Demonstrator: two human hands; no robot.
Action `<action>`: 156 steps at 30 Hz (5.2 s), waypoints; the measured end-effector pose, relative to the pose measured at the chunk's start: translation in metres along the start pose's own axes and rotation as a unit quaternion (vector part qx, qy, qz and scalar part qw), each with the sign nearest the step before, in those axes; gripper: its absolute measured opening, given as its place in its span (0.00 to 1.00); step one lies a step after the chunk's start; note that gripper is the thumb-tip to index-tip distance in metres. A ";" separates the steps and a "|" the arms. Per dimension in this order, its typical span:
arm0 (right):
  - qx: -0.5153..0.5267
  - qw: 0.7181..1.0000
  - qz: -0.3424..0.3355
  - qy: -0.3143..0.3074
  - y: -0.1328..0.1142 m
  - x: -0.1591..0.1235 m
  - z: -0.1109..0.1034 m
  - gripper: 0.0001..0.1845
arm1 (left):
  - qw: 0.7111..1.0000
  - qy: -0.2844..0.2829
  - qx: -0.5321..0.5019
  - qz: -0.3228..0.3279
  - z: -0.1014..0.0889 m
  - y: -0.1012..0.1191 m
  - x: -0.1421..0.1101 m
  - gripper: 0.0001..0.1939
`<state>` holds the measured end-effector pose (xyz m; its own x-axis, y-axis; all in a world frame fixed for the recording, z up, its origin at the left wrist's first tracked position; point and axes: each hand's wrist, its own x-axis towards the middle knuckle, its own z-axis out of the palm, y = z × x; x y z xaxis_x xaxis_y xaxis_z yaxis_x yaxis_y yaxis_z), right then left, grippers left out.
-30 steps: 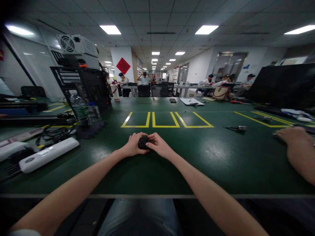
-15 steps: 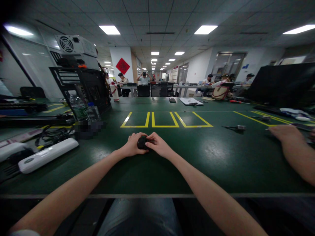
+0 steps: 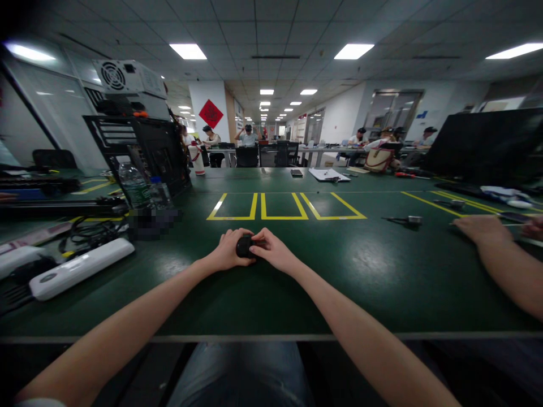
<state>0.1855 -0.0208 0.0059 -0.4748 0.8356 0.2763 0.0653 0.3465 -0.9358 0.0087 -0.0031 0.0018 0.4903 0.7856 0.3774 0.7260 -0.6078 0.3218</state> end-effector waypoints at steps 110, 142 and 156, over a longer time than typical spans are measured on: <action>-0.006 1.000 0.029 0.003 0.000 0.001 -0.001 0.15 | 1.000 0.010 0.007 0.001 0.003 -0.001 0.001 0.33; -0.007 1.000 0.011 -0.008 0.004 0.002 -0.004 0.16 | 1.000 -0.004 0.000 -0.010 -0.001 0.003 0.000 0.32; 0.005 0.999 0.012 -0.036 -0.005 -0.003 -0.002 0.20 | 1.000 0.002 -0.001 0.012 0.000 -0.001 0.000 0.32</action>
<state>0.1882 -0.0239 0.0103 -0.5356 0.8107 0.2366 0.0687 0.3210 -0.9446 0.0073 -0.0026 0.0013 0.5065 0.7697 0.3886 0.7127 -0.6274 0.3138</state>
